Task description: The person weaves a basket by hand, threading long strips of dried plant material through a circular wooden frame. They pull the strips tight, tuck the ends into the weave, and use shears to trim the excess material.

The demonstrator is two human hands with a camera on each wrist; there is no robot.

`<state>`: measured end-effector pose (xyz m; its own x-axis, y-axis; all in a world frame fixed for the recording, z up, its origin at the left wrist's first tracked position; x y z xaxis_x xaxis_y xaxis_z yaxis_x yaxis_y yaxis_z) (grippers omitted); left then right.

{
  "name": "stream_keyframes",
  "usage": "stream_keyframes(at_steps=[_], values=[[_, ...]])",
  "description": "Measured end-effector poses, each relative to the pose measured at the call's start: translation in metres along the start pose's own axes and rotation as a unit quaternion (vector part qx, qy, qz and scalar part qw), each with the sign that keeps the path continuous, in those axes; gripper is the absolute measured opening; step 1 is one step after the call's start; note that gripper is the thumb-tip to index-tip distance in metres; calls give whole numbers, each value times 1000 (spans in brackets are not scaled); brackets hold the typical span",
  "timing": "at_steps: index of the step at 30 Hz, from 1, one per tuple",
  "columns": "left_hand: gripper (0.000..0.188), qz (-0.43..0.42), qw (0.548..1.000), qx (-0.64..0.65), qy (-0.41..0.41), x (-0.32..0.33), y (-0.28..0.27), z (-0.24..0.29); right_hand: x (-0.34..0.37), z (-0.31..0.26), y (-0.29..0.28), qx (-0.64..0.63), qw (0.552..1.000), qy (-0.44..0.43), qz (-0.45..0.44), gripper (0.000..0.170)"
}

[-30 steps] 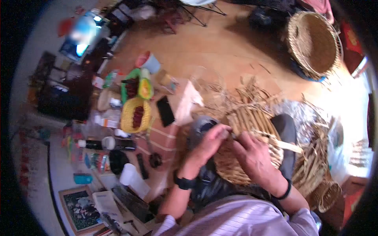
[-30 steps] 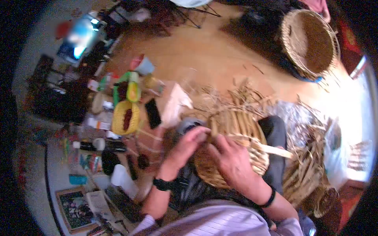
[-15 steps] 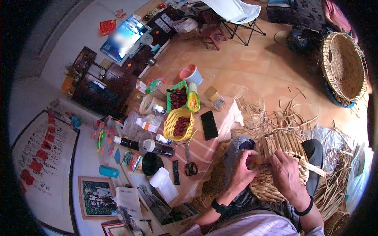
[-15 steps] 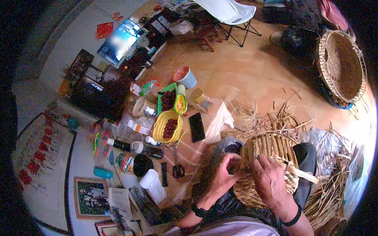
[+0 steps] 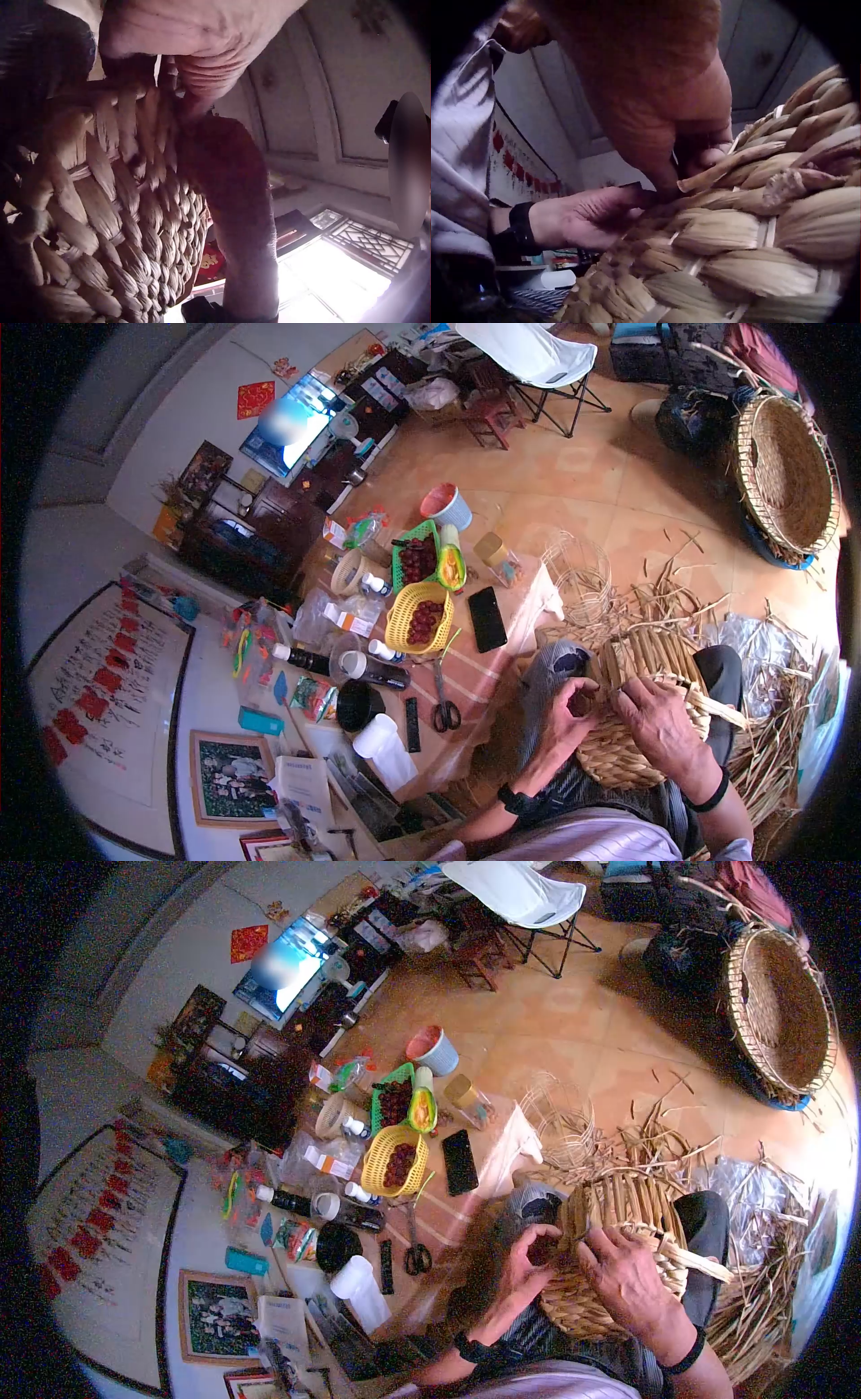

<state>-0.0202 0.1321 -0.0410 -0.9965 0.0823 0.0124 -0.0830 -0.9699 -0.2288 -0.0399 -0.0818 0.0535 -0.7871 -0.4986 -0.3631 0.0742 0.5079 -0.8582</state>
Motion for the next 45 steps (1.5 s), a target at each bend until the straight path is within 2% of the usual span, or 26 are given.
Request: stream_keyframes(at_steps=[1,4,7,10,12,13,16,19,22,25,28,31,34,37,40,43,45], values=[[46,-4,1000,-22,12,-2,0,5,0,0,0,-1,1000,-4,10,37],[45,-16,999,34,26,-3,1,15,1,-1,1,-5,1000,-2,20,38],[47,-22,999,-4,-34,-4,0,2,1,0,1,-11,1000,15,-2,39],[51,-28,996,17,-85,0,-1,2,0,3,4,-33,999,19,-6,40],[53,-30,995,51,-85,3,-4,4,0,4,6,-44,999,23,-11,41],[54,-32,994,67,-85,4,-4,5,0,5,6,-43,999,16,-3,41],[61,-17,971,178,-157,11,-1,7,3,7,13,-39,999,-2,18,40],[69,-35,972,185,-141,7,-3,18,9,9,18,-42,998,-4,38,39],[71,-90,974,139,-154,-2,-4,22,13,11,23,-59,995,-7,75,35],[69,-98,964,188,-162,-4,1,2,16,13,29,-59,990,-21,125,31],[68,-55,959,234,-151,10,3,17,15,11,28,-41,992,-14,121,30],[73,-50,954,256,-146,15,3,18,19,12,30,-50,994,-6,97,29],[71,-48,971,196,-132,12,0,13,17,9,28,-36,997,10,60,28],[71,-58,965,227,-117,11,2,1,4,1,17,-40,999,8,28,24],[73,-53,964,226,-129,12,2,-4,6,-1,38,-94,993,32,68,22],[67,-46,971,224,-77,17,0,9,-1,-8,30,-79,996,-13,29,22],[61,0,993,114,14,18,-7,5,-7,-9,25,-55,997,-55,19,25]])
Point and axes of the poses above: each hand's wrist, its own x-axis away from the middle knuckle, its own y-axis out of the palm, z = x × y, the point moved 2 cm from there along -x, towards the middle knuckle, and after that the axes turned 5 degrees about z, right-handed, at the moved point
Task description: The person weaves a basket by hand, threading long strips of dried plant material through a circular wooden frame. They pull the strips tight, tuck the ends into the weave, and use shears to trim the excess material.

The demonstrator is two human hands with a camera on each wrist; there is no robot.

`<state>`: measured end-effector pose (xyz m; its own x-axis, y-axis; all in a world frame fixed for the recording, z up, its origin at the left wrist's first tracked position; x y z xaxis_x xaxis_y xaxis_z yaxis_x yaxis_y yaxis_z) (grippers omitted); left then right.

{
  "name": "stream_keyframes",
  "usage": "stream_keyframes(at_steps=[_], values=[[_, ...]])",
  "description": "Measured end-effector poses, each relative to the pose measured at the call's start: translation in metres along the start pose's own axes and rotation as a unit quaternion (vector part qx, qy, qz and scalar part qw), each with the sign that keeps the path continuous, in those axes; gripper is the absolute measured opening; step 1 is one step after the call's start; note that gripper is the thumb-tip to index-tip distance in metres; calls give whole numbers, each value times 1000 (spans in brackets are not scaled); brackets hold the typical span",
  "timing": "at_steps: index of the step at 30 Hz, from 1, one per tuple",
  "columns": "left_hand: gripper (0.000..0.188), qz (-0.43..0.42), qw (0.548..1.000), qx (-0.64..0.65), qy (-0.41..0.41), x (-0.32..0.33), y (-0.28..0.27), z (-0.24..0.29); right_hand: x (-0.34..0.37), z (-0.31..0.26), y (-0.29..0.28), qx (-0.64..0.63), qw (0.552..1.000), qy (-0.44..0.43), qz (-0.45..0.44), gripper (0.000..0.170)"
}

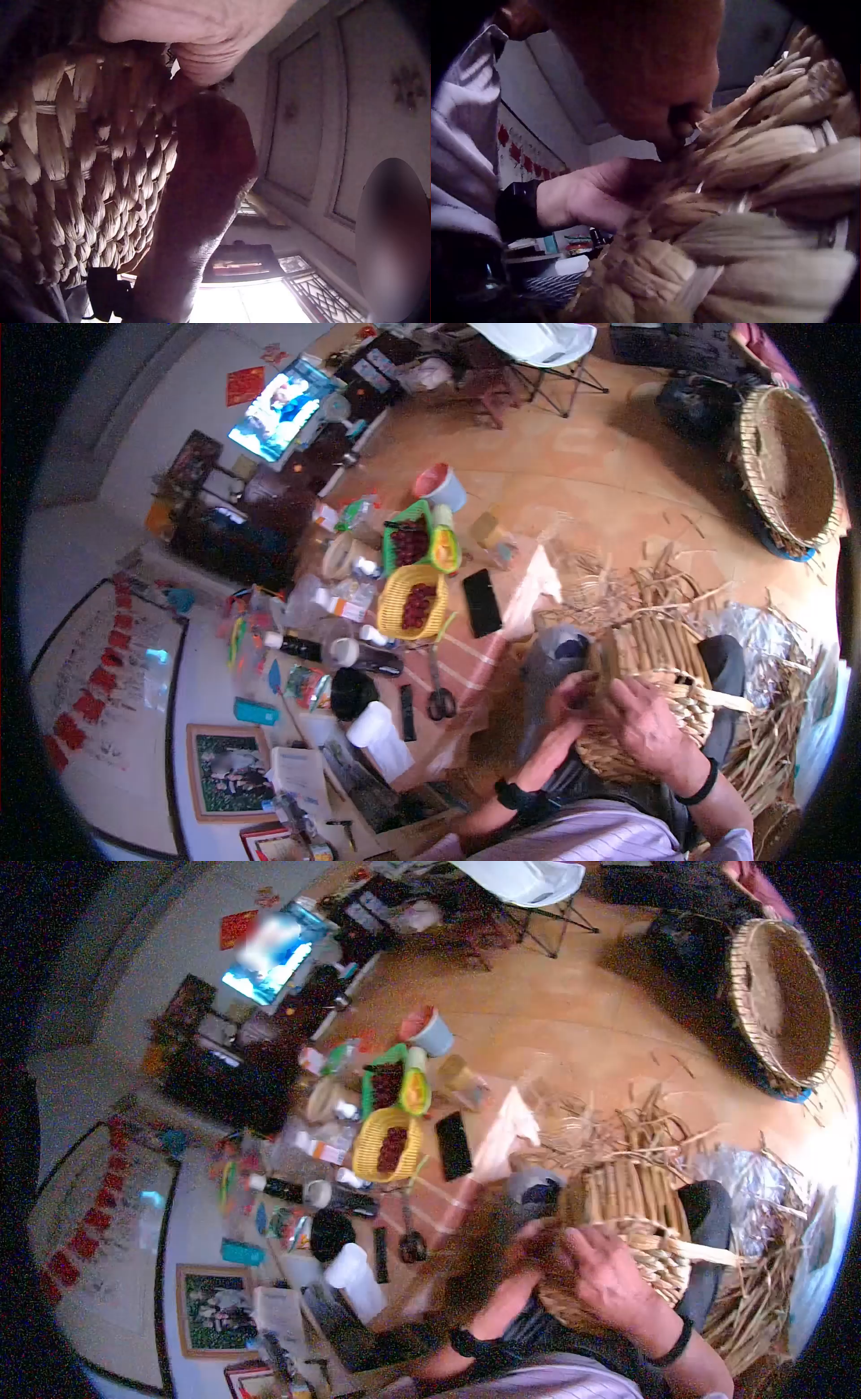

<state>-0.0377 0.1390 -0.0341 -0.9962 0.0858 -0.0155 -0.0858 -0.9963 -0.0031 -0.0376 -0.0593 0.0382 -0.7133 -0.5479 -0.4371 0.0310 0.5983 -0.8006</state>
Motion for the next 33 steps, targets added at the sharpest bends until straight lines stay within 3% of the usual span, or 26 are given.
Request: stream_keyframes(at_steps=[2,3,4,5,6,7,10,13,17,20,26,33], values=[[55,0,987,-157,-29,-7,-7,-25,-1,-2,6,-55,998,16,22,31],[55,-2,984,-173,-39,-8,-5,-30,0,0,10,-149,984,97,10,36],[54,-4,981,-189,-49,-9,-3,-36,-1,2,10,-136,989,45,36,35],[56,-6,992,-111,-54,-9,1,-24,5,0,6,-57,998,-30,23,34],[58,-8,998,-33,-60,-9,4,-11,12,2,-3,-70,997,-11,27,32],[62,-32,991,42,-119,-11,6,8,18,3,-11,-85,996,0,36,31],[73,-54,974,119,-186,-9,-5,2,46,15,-14,-156,980,75,93,32],[74,-80,962,162,-203,-14,-6,8,59,17,-4,-151,974,108,132,33],[75,-105,951,186,-226,-18,-9,11,53,8,-3,-69,979,81,171,33],[76,-111,947,189,-233,-20,-10,10,56,9,-1,-71,984,80,140,39],[74,-127,940,192,-251,-25,-11,17,48,7,-1,-36,989,74,120,33],[67,-134,945,166,-249,-27,-10,18,58,9,6,-120,974,136,137,31]])
Point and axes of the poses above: each hand's wrist, its own x-axis away from the middle knuckle, its own y-axis out of the palm, z = x × y, the point moved 2 cm from there along -x, towards the middle knuckle, and after that the axes turned 5 degrees about z, right-handed, at the moved point
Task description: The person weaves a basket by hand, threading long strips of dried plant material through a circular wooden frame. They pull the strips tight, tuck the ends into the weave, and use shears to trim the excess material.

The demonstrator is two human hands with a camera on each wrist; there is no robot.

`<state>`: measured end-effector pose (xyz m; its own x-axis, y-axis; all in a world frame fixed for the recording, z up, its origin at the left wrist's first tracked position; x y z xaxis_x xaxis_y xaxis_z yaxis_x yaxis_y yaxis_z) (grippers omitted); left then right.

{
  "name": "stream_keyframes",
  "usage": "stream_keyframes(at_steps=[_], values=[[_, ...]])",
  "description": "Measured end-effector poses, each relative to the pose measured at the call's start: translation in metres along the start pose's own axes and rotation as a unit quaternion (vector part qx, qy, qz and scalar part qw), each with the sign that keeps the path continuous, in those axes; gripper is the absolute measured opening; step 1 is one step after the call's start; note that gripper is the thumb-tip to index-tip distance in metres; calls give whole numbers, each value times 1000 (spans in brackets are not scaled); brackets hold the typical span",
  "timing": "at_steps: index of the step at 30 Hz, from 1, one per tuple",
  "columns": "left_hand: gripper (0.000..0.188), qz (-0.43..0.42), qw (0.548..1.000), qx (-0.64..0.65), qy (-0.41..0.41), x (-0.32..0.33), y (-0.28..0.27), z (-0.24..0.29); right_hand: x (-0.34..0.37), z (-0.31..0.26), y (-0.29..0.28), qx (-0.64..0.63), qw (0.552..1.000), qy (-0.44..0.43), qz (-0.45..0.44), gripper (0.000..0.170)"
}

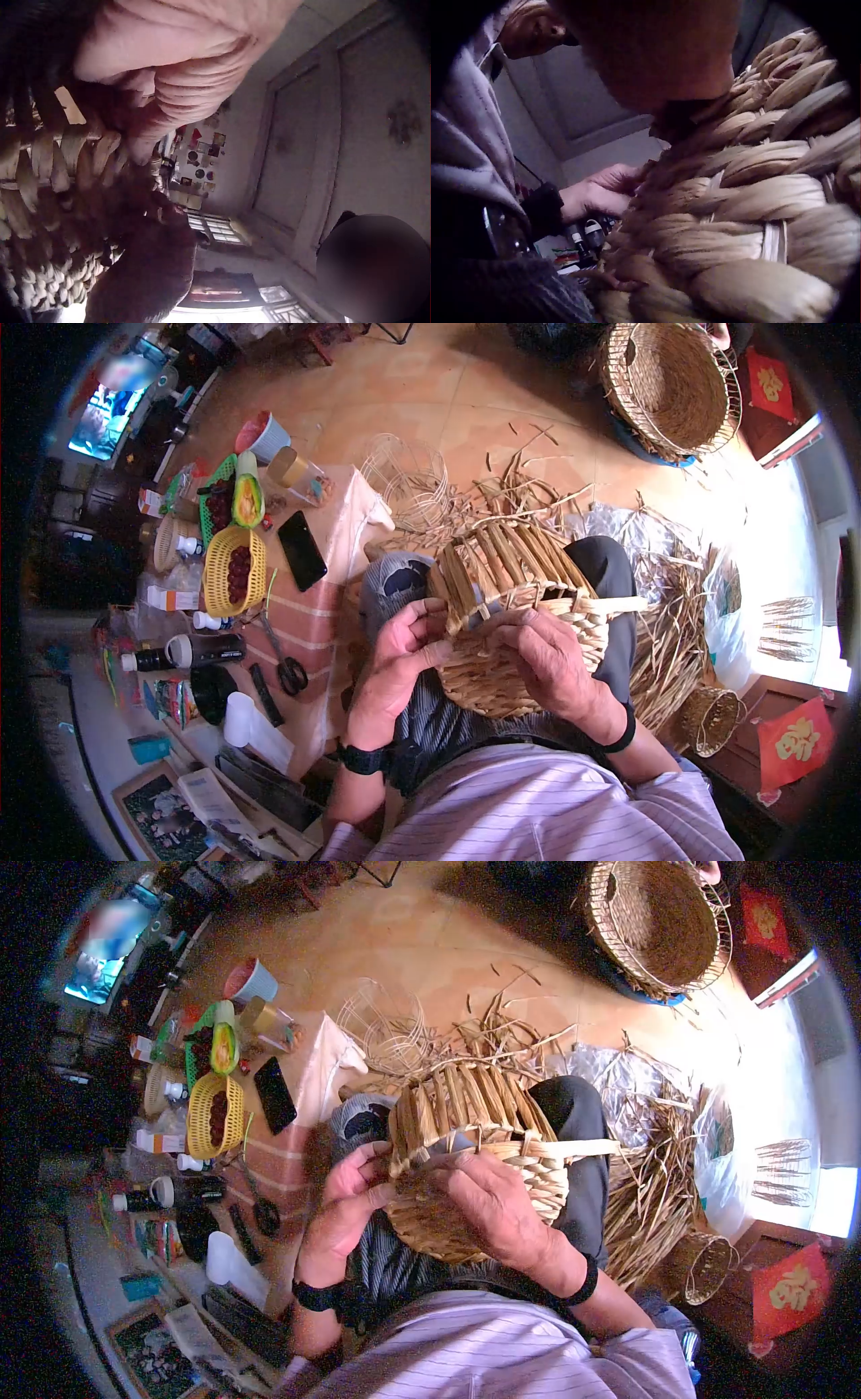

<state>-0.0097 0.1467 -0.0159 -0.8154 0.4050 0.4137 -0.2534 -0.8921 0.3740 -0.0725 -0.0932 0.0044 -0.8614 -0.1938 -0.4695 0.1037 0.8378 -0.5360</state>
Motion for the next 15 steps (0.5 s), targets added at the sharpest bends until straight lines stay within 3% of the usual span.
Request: stream_keyframes(at_steps=[2,5,15], values=[[66,8,1000,-5,-5,3,6,8,-2,-3,-2,-7,999,-18,27,38],[65,5,1000,-8,-7,4,7,8,8,6,-2,12,998,-57,-10,36],[64,-6,1000,-19,8,5,10,11,-10,-9,3,72,993,-86,19,40]])
Point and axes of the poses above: each hand's wrist, its own x-axis away from the middle knuckle, its own y-axis out of the palm, z = x × y, the point moved 2 cm from there along -x, towards the middle knuckle, and after that the axes turned 5 degrees about z, right-handed, at the moved point
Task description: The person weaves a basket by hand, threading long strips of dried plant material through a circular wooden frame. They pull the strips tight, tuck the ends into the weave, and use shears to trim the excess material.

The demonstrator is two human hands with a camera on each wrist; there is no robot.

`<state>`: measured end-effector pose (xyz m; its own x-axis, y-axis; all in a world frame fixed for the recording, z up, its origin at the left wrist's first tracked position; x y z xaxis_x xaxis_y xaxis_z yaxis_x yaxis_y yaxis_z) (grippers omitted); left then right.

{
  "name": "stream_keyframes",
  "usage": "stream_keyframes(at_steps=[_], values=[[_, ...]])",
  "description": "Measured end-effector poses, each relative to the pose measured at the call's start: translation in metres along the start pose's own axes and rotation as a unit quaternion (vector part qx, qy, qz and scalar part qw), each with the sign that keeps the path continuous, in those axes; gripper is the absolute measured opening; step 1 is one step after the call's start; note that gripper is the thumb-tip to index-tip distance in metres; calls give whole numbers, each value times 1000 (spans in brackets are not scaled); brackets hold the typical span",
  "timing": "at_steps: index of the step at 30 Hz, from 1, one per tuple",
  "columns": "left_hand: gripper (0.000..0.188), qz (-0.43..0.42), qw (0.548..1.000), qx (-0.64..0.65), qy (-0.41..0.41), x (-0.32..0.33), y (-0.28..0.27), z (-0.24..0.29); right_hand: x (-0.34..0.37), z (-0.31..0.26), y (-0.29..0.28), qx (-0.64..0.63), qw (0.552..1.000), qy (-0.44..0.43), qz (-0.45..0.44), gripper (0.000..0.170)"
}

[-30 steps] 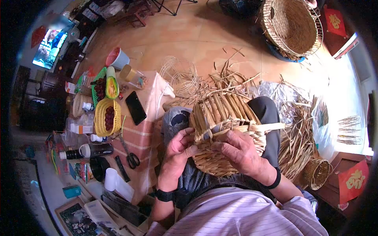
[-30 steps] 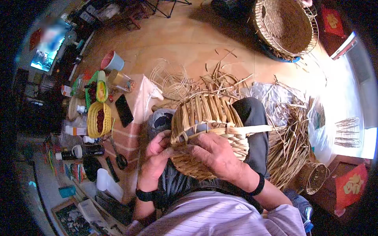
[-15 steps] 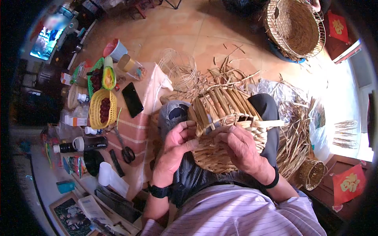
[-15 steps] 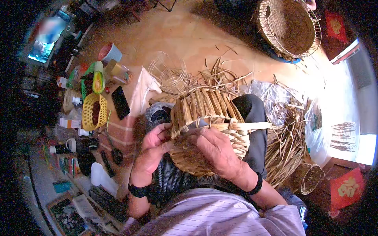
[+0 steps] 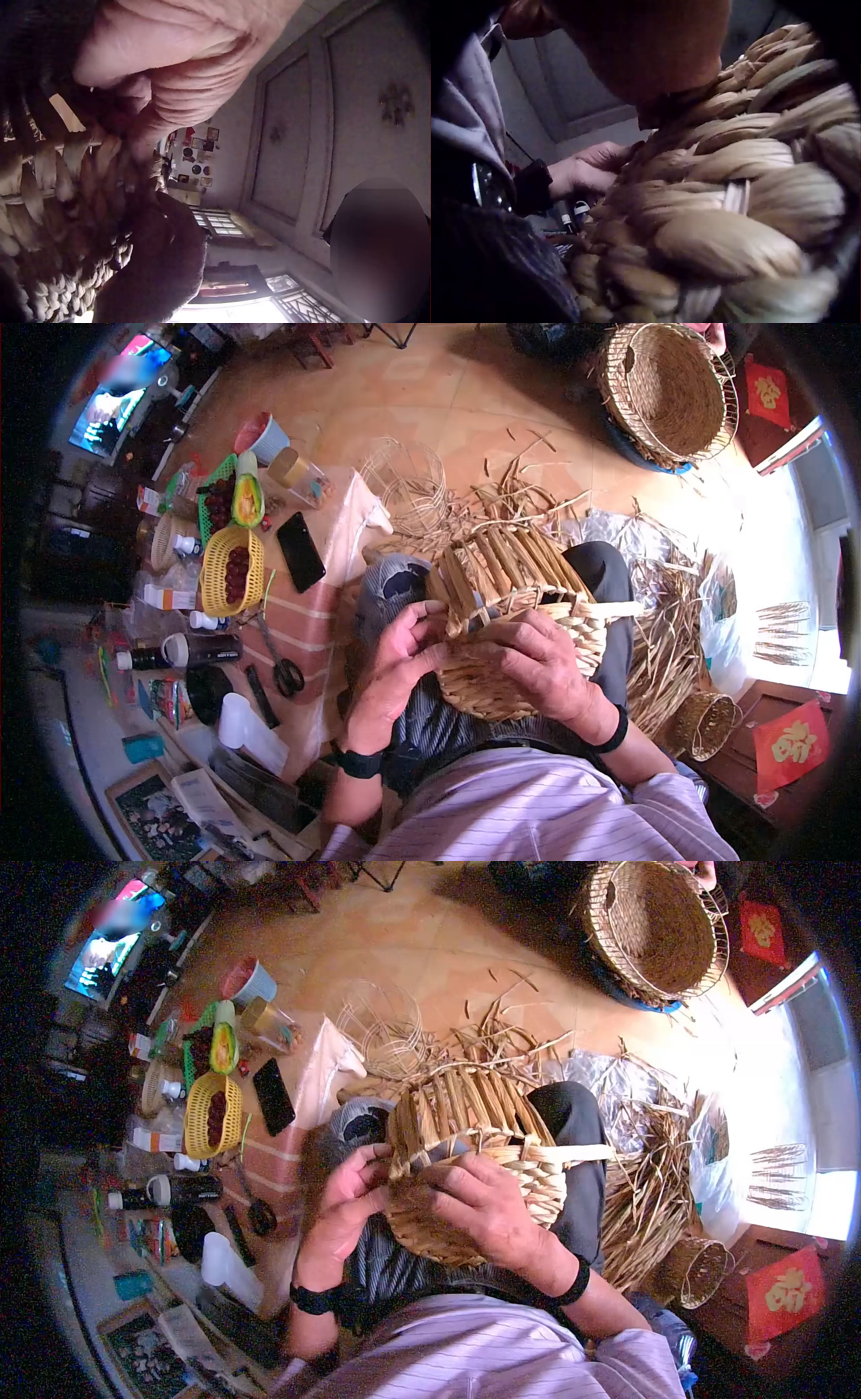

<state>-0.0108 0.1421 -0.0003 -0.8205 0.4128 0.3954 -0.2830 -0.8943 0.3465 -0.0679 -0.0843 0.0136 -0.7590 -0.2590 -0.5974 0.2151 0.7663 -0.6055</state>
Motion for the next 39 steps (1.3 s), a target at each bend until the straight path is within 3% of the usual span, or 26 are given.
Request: stream_keyframes(at_steps=[5,10,11,12,15,17,20,23,32,39], values=[[61,16,1000,-14,19,3,-1,-10,-12,-3,13,34,998,47,7,41],[61,23,995,-82,52,5,-4,-16,-17,-8,17,55,996,64,-7,27],[71,24,996,-58,57,6,-2,-18,-19,-8,16,45,996,78,-7,25],[73,43,989,-130,58,5,-4,-22,-21,-9,16,43,996,83,6,24],[75,72,988,-95,94,5,-2,-40,-21,-12,18,31,994,103,21,23],[58,77,985,-28,151,8,3,-52,-20,-15,21,26,993,109,35,26],[58,97,975,-53,192,12,7,-56,-17,-16,24,21,991,121,57,28],[57,104,980,-63,159,13,10,-54,-15,-18,22,33,990,123,54,26],[37,153,971,-52,179,20,28,-39,-8,-19,24,73,995,68,27,22],[25,160,972,-80,152,13,24,-44,-3,-11,26,58,998,23,29,29]])
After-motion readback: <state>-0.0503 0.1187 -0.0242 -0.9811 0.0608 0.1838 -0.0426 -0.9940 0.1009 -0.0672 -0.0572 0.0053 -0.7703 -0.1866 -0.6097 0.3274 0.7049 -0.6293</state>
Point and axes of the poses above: each hand's wrist, its own x-axis away from the middle knuckle, its own y-axis out of the palm, z = x × y, the point moved 2 cm from there along -x, towards the middle knuckle, and after that the axes turned 5 degrees about z, right-handed, at the moved point
